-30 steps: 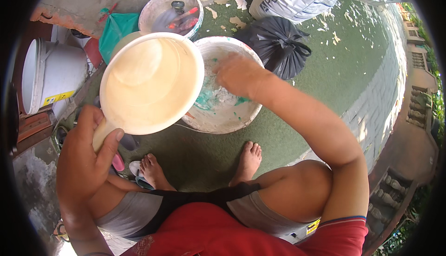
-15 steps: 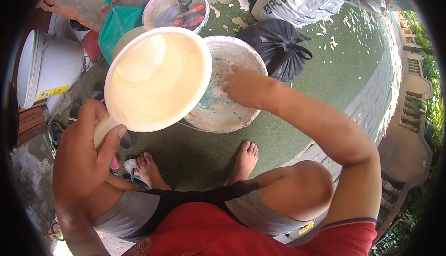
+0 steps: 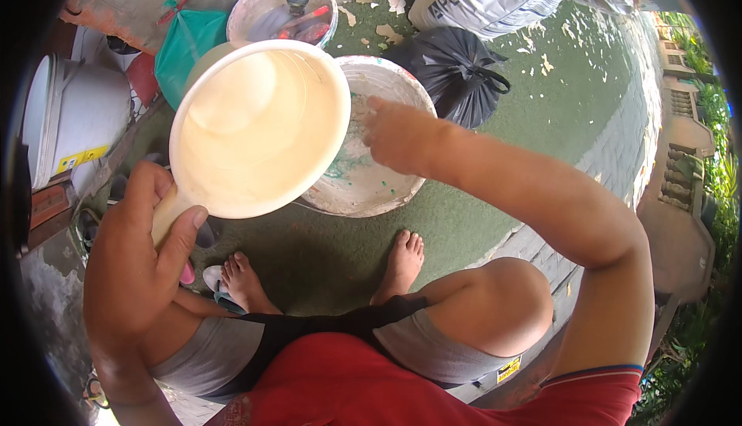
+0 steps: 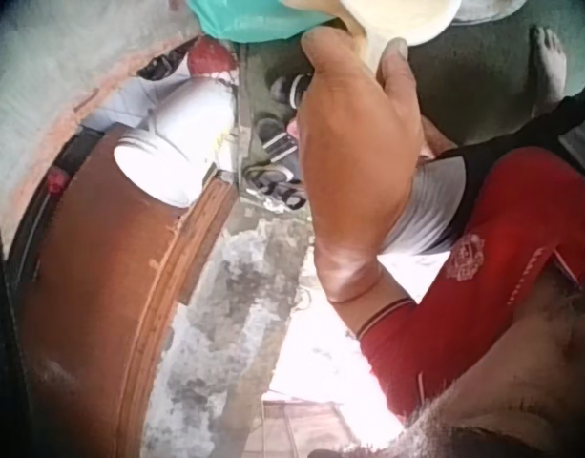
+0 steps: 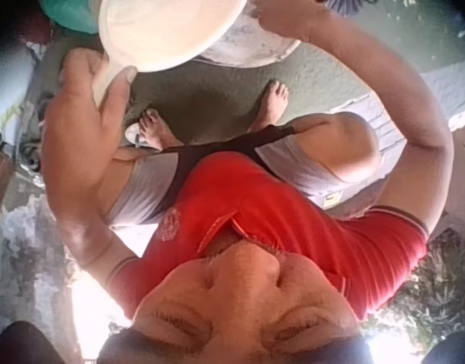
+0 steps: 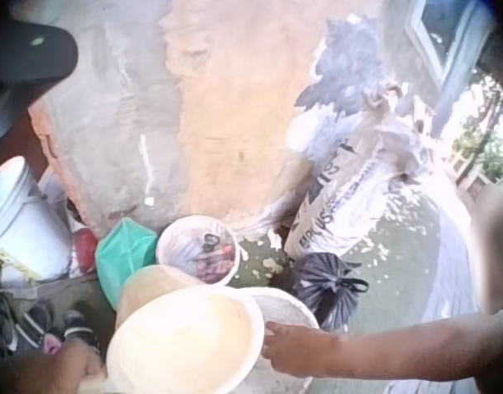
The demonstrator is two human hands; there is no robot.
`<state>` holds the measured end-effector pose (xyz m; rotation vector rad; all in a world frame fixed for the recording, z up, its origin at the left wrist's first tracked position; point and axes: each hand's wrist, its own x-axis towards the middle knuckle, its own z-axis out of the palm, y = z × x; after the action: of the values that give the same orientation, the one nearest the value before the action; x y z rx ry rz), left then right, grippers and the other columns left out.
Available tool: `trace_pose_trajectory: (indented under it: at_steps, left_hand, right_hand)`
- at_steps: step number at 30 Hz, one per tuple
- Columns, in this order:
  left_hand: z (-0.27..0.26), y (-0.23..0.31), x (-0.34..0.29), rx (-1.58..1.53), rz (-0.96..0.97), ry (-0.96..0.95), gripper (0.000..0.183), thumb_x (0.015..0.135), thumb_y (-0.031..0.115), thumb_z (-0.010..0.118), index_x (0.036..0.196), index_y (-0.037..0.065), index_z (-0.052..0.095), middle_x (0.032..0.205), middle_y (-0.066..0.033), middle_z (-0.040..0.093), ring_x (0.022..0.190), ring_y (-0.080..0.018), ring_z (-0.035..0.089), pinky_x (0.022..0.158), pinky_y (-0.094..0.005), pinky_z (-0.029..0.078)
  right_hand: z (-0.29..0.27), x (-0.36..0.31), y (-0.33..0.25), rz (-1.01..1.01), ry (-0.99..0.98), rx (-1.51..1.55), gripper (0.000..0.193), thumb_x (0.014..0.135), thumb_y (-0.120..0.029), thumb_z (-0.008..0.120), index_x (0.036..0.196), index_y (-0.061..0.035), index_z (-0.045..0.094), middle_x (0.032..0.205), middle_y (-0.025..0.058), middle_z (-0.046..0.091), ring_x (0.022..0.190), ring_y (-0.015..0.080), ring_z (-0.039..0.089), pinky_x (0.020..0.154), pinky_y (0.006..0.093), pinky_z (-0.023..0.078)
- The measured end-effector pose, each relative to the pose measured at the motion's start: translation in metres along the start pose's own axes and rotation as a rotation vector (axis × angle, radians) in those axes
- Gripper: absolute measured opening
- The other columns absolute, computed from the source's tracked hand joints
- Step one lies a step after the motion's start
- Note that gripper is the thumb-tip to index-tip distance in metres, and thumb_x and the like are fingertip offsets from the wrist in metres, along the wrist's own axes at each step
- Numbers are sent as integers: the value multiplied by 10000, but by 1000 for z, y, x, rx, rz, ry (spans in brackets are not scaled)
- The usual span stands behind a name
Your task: The person pours water into a bucket containing white powder and mixes them together using a scoop and a small spatula.
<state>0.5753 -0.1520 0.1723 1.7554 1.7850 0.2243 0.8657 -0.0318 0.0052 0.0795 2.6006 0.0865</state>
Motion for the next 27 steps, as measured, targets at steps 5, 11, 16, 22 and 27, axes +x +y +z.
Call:
trace_pose_trajectory:
  at_steps: [5, 11, 16, 22, 27]
  left_hand:
    - [-3, 2, 2, -52, -6, -13, 194, 935, 104, 628, 967, 35, 448, 639, -118, 600, 482, -226, 604, 483, -344, 424]
    - [-6, -2, -6, -29, 10, 10, 204, 936, 121, 631, 971, 37, 448, 635, -116, 594, 474, -234, 597, 480, -348, 421]
    - [10, 3, 12, -47, 43, -18, 205, 937, 129, 633, 976, 40, 453, 660, -131, 597, 506, -241, 615, 510, -359, 434]
    - [9, 11, 11, 61, -13, -37, 218, 940, 164, 635, 994, 34, 469, 735, -191, 622, 650, -374, 642, 591, -436, 459]
    - [20, 22, 15, 108, -16, -88, 244, 940, 191, 638, 1015, 25, 476, 816, -236, 637, 787, -454, 632, 642, -486, 462]
  right_hand:
    - [37, 10, -27, 106, 140, 23, 133, 825, -176, 638, 793, -187, 767, 919, -62, 694, 1024, 139, 610, 997, 340, 392]
    - [32, 19, 2, 93, 161, 266, 105, 810, -163, 648, 817, -156, 752, 923, -10, 698, 979, 181, 643, 887, 366, 465]
    - [49, -6, 11, 379, 173, 463, 108, 799, -163, 657, 847, -107, 735, 909, 73, 703, 943, 281, 669, 837, 418, 510]
    - [15, -4, -3, 796, 286, 945, 204, 788, -197, 655, 837, -3, 695, 845, 228, 680, 848, 404, 663, 842, 465, 517]
    - [21, -7, -16, 905, 365, 1165, 258, 772, -210, 649, 824, 39, 695, 814, 276, 671, 819, 429, 674, 804, 477, 533]
